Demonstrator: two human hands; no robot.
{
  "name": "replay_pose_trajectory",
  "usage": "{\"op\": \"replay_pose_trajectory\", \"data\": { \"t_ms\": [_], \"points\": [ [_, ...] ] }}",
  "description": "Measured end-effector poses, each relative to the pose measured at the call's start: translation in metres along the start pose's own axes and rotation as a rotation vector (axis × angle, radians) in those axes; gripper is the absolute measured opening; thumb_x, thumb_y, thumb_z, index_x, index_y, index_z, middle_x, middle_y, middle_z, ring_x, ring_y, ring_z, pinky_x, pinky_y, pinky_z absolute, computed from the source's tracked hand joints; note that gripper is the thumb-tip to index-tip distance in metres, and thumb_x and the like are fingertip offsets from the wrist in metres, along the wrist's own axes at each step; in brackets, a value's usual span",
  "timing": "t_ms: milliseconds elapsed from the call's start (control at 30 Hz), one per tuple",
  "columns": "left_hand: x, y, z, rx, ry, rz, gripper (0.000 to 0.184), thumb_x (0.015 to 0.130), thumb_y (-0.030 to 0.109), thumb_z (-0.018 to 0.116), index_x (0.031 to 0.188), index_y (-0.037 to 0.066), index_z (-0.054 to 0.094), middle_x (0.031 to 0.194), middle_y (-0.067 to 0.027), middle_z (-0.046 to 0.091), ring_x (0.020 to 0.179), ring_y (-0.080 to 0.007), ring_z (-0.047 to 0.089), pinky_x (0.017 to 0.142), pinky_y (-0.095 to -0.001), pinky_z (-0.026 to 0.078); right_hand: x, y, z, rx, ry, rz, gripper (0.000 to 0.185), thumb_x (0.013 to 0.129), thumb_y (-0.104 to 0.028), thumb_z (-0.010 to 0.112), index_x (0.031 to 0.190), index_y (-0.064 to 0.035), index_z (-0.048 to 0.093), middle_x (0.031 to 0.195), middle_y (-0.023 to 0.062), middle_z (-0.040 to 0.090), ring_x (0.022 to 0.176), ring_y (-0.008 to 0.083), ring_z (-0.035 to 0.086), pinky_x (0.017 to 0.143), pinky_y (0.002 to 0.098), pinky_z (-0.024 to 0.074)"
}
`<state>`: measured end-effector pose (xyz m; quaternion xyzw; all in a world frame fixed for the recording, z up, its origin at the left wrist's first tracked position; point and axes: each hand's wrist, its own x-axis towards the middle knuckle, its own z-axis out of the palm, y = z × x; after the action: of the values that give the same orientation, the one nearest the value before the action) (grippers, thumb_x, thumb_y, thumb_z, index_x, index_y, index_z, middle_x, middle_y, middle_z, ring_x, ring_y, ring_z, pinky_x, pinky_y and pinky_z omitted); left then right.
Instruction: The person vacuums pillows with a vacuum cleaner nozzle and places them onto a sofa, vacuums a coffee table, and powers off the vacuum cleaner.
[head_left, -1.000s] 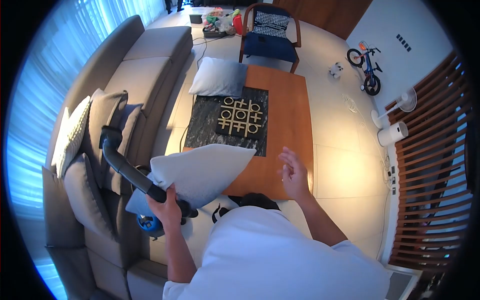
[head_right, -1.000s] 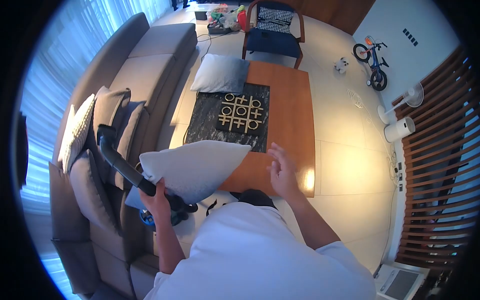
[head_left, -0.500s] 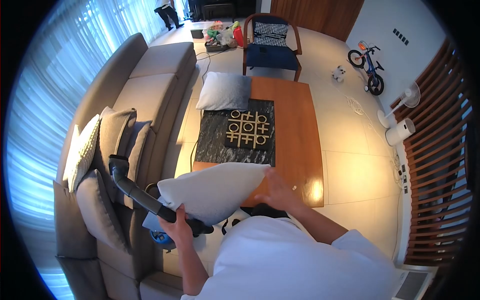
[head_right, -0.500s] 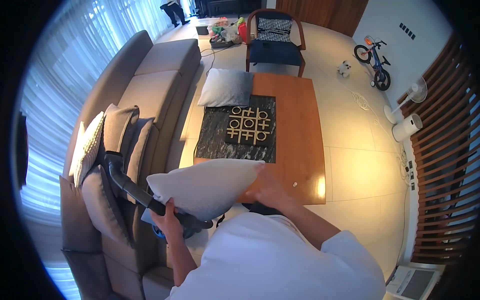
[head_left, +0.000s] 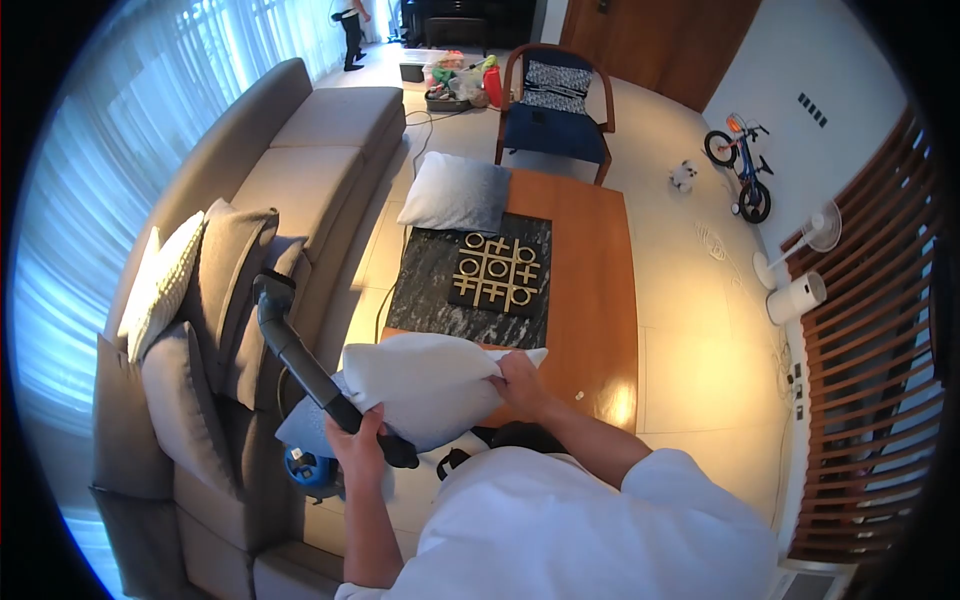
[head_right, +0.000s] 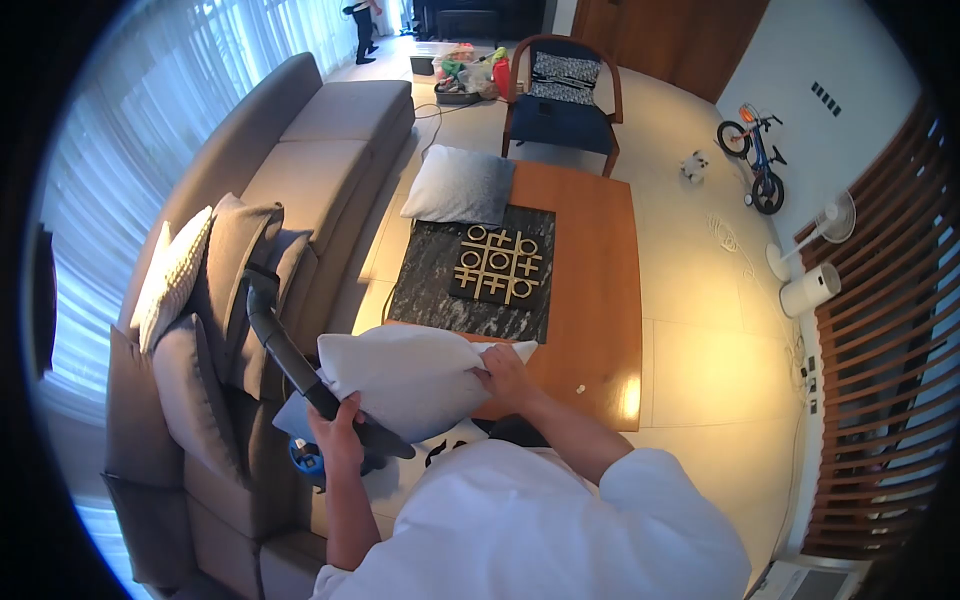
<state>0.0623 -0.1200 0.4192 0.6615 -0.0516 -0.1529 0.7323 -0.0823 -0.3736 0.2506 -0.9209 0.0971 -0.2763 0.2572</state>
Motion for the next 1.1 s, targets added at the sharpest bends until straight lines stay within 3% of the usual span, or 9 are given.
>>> {"op": "replay_pose_trajectory", "data": {
  "t_ms": [67,167,467,600,700,767,800,900,1100],
  "points": [
    [0.006,-0.003,-0.003,0.031,0.035,0.005,0.022,0.080,0.007,0.068,0.098,0.002,0.057,0.076,-0.0033,0.058,0.061,-0.0117,0.053,0.057,-0.0262,0.043,-0.003,-0.006,0.005,0.022,0.039,0.043,0.021,0.079,-0.013,0.074,0.087,-0.0024,0.058,0.084,0.0162,0.058,0.082,0.0384,0.056,0.072,0.0469,0.0445],
    [0.037,-0.025,-0.029,0.042,0.102,-0.028,0.029,0.080,0.002,0.069,0.107,0.002,0.057,0.075,-0.0031,0.059,0.058,-0.0114,0.054,0.055,-0.0257,0.045,-0.004,-0.023,-0.005,0.082,0.015,0.032,0.021,0.080,-0.013,0.074,0.079,-0.0023,0.055,0.077,0.0184,0.056,0.073,0.0406,0.056,0.063,0.0468,0.0438],
    [0.144,-0.180,-0.070,0.304,0.068,-0.228,0.036,0.084,0.028,0.078,0.100,0.003,0.058,0.069,-0.0039,0.063,0.058,-0.0136,0.060,0.056,-0.0306,0.048,0.022,-0.030,0.030,0.068,-0.357,0.277,0.036,0.093,-0.026,0.067,0.076,-0.0013,0.048,0.068,0.0257,0.057,0.066,0.0474,0.058,0.057,0.0504,0.0416],
    [0.111,-0.207,-0.080,0.593,0.180,-0.214,0.056,0.084,0.047,0.076,0.110,0.001,0.058,0.082,-0.0158,0.068,0.074,-0.0320,0.067,0.071,-0.0413,0.052,0.035,0.004,0.071,0.102,-0.412,0.284,0.039,0.097,-0.029,0.063,0.077,-0.0001,0.047,0.065,0.0261,0.056,0.065,0.0486,0.057,0.055,0.0498,0.0414],
    [0.049,-0.227,-0.071,0.629,0.050,-0.274,0.067,0.090,0.061,0.060,0.122,0.003,0.056,0.093,-0.0229,0.068,0.091,-0.0420,0.067,0.081,-0.0478,0.051,0.041,0.028,0.085,-0.034,-0.533,0.459,0.034,0.099,-0.029,0.060,0.084,0.0003,0.053,0.069,0.0257,0.059,0.066,0.0461,0.059,0.059,0.0464,0.0451],
    [0.014,-0.248,-0.045,0.633,-0.039,-0.239,0.061,0.092,0.059,0.057,0.120,0.005,0.057,0.096,-0.0243,0.068,0.093,-0.0441,0.066,0.083,-0.0494,0.051,0.043,0.054,0.090,0.074,-0.472,0.496,0.030,0.100,-0.030,0.058,0.097,-0.0001,0.060,0.073,0.0225,0.063,0.069,0.0344,0.065,0.065,0.0413,0.0482],
    [0.000,-0.246,-0.027,0.657,-0.140,-0.195,0.059,0.093,0.058,0.056,0.120,0.006,0.057,0.096,-0.0238,0.068,0.092,-0.0440,0.066,0.083,-0.0495,0.052,0.057,0.049,0.082,0.132,-0.590,0.763,0.027,0.099,-0.029,0.060,0.105,-0.0025,0.065,0.088,0.0149,0.070,0.079,0.0218,0.066,0.074,0.0364,0.0506],
    [-0.013,-0.255,-0.002,0.660,-0.495,-0.185,0.056,0.092,0.056,0.057,0.120,0.008,0.057,0.095,-0.0207,0.069,0.090,-0.0422,0.066,0.079,-0.0494,0.053,0.040,0.123,0.093,0.484,-0.452,0.814,0.028,0.103,-0.029,0.054,0.110,-0.0038,0.063,0.099,0.0095,0.068,0.091,0.0185,0.065,0.084,0.0378,0.0531],
    [-0.088,-0.359,-0.106,0.929,-0.524,-0.524,0.055,0.091,0.062,0.054,0.110,0.010,0.060,0.089,-0.0181,0.070,0.086,-0.0411,0.068,0.078,-0.0507,0.053,0.063,0.142,0.078,0.787,-0.393,1.191,0.046,0.105,-0.032,0.051,0.137,0.0020,0.047,0.130,0.0193,0.060,0.116,0.0319,0.062,0.100,0.0465,0.0514]
  ]
}}
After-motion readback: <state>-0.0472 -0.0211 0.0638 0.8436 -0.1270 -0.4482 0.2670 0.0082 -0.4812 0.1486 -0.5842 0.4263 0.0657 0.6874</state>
